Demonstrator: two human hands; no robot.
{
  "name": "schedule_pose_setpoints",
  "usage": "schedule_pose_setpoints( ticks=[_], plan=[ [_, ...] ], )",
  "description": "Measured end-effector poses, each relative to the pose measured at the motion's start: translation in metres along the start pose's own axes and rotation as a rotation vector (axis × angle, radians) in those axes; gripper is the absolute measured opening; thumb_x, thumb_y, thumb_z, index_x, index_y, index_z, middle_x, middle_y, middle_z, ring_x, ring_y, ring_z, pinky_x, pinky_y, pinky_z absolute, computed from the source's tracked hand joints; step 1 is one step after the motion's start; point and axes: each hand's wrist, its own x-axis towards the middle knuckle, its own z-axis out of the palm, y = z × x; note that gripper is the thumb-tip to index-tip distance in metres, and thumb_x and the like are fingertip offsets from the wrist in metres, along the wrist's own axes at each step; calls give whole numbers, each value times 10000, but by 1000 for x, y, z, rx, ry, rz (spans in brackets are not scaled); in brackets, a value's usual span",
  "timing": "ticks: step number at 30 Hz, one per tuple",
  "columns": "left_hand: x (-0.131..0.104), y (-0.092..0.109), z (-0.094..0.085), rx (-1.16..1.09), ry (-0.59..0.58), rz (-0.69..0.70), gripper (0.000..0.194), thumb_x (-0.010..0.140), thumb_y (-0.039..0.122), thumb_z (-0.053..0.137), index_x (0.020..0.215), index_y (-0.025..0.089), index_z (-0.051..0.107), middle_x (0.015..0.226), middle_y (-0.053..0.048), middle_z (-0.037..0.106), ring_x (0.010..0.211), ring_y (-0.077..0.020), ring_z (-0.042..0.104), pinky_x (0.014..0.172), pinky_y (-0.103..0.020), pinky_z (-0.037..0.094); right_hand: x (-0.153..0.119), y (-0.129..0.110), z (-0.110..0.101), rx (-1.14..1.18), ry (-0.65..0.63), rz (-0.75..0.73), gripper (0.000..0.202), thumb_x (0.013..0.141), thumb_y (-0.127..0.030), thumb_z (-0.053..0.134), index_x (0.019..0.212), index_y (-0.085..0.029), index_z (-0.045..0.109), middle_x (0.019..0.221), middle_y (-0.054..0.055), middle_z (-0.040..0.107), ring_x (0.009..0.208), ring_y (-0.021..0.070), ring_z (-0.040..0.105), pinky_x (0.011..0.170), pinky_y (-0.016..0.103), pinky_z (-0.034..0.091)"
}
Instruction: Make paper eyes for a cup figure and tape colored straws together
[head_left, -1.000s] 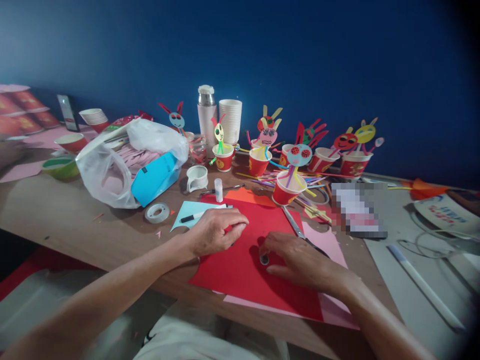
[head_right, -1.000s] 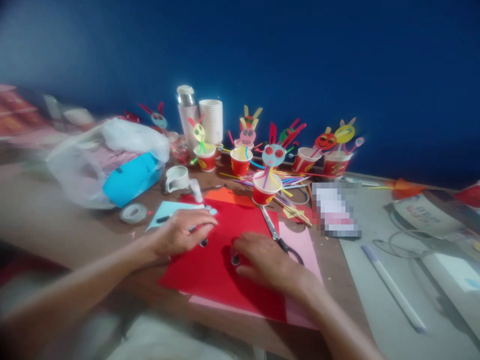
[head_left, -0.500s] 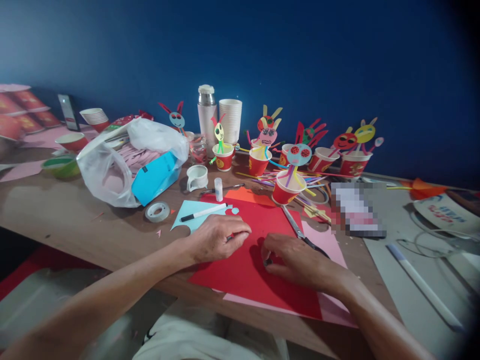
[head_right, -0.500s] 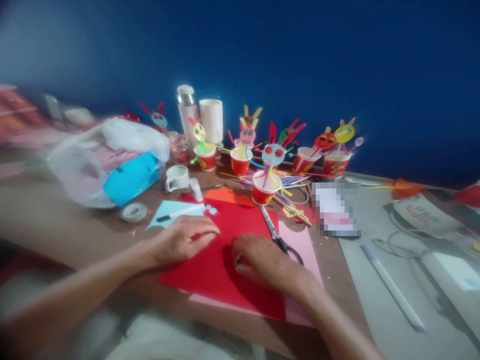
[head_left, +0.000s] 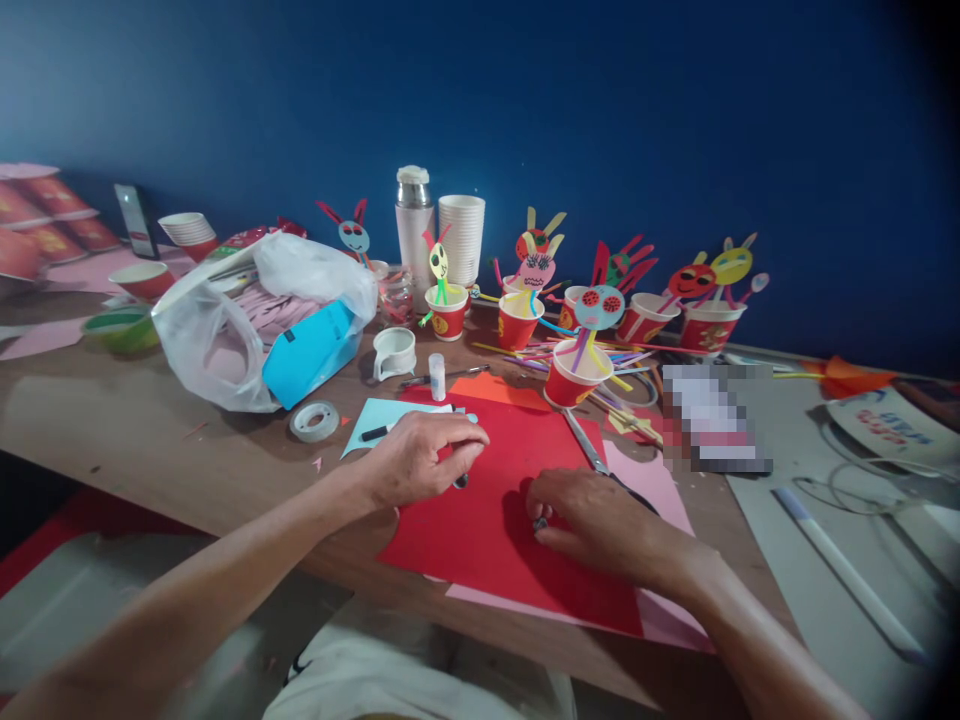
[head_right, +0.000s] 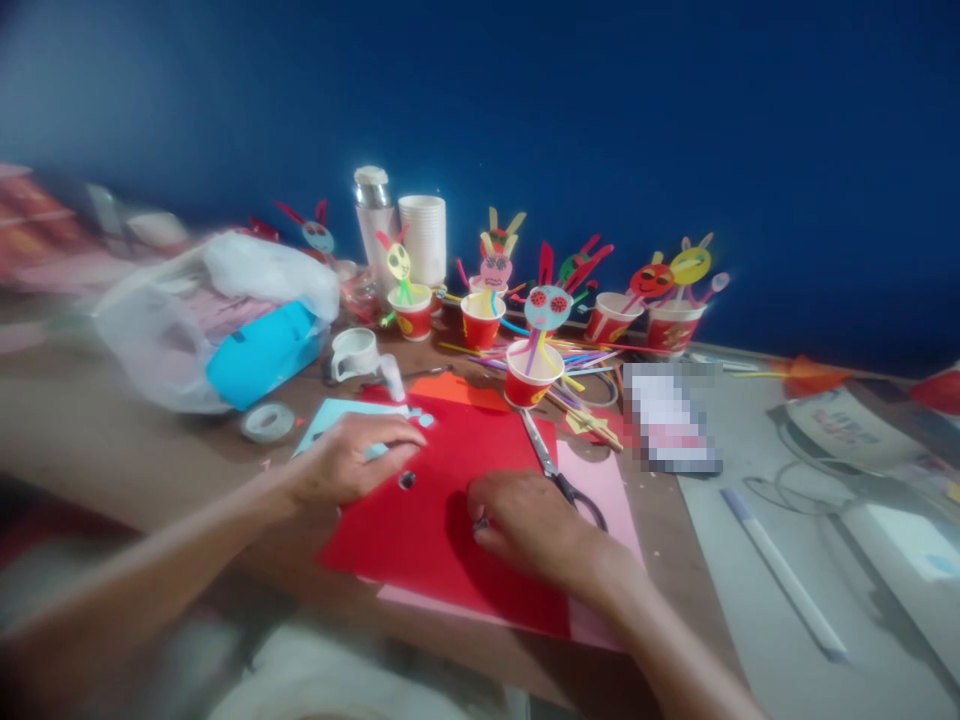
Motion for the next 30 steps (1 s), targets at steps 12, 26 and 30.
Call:
schedule_pose_setpoints(
  ticks=[12,26,30],
  plan=[
    [3,15,8,-73,-213,-34,225,841,189,438,924,160,645,841,-41,666,759,-132,594,711,-227,432,0,-7,-8,179,-63,27,95,728,-155,524,800,-212,544,771,-9,605,690,134,534,603,232,330],
    [5,18,22,-219,-127,212,200,812,177,504,986,151,599,990,-89,555,878,-142,537,765,-239,436,9,17,0,1379,-127,17,328,724,-266,693,967,-208,482,758,-39,538,638,65,481,574,179,355],
    [8,22,22,-156,-102,277,181,828,181,484,964,160,600,972,-88,554,855,-136,538,725,-222,438,10,14,0,1463,-141,-6,319,727,-257,694,958,-205,481,724,-47,513,603,52,448,542,167,327]
  ],
)
